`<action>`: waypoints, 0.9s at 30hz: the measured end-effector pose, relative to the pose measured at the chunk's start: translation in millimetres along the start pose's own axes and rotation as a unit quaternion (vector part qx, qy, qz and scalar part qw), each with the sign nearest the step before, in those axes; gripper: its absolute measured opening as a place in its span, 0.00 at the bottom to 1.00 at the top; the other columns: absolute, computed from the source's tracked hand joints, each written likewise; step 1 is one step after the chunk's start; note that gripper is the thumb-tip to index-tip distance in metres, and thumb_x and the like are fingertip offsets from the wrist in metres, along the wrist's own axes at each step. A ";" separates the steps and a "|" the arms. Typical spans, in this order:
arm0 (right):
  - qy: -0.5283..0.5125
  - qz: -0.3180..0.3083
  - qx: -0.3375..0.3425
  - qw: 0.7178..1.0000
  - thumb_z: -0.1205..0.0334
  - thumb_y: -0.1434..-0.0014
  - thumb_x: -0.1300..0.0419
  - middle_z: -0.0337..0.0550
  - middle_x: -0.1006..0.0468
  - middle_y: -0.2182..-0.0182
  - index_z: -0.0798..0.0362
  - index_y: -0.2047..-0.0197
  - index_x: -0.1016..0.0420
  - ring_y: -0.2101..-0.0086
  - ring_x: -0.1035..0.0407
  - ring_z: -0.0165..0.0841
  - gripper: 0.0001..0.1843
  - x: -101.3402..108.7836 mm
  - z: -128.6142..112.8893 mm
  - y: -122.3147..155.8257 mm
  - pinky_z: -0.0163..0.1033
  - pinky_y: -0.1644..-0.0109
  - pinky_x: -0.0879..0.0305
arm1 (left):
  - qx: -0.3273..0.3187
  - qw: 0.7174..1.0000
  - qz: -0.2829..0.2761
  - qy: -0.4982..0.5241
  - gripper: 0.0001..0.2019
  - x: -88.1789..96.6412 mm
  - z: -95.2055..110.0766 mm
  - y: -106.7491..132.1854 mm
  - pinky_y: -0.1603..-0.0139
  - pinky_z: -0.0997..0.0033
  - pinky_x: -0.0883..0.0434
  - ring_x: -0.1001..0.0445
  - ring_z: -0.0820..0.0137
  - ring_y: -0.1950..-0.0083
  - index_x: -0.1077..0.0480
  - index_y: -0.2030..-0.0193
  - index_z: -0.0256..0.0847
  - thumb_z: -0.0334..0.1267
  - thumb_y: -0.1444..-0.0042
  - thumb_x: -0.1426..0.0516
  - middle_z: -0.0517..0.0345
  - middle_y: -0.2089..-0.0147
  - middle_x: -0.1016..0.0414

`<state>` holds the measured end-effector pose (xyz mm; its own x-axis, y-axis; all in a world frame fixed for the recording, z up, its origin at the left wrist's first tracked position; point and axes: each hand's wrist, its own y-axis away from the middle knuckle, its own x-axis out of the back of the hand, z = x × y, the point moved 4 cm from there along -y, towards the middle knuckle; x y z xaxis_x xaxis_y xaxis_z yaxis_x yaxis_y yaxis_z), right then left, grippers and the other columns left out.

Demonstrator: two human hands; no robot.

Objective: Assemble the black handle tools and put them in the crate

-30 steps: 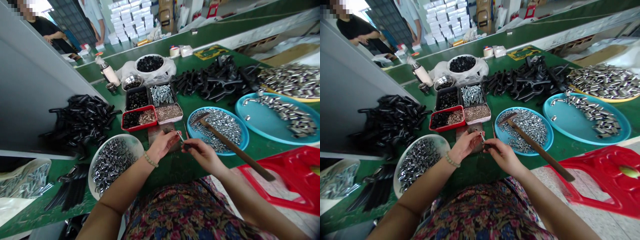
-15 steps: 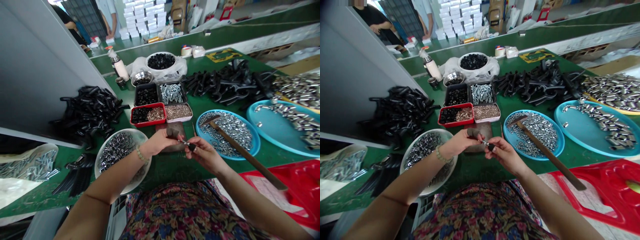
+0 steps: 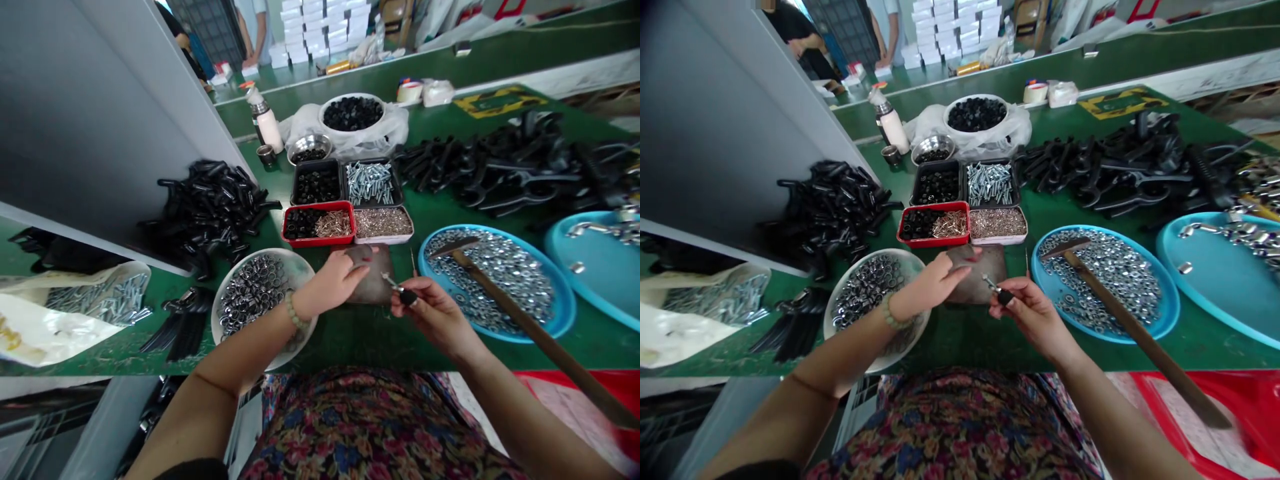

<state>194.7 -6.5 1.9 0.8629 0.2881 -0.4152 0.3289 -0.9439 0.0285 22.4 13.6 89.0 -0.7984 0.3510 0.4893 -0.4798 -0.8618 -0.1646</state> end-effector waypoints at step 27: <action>0.385 -0.064 0.096 0.916 0.62 0.36 0.46 0.46 0.21 0.59 0.50 0.49 0.30 0.59 0.25 0.35 0.13 -22.2 -23.7 0.6 0.43 0.52 0.28 | 0.006 0.877 0.435 0.201 0.16 215.3 -85.5 61.5 0.58 0.78 0.38 0.30 0.81 0.57 0.34 0.51 0.54 0.31 0.43 0.41 0.78 0.57 0.28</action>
<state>184.9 -9.6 32.6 0.8605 0.3573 0.3630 0.4372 -0.8838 -0.1667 -210.1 67.4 111.1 -0.9254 -0.3435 -0.1601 0.3777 -0.8704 -0.3159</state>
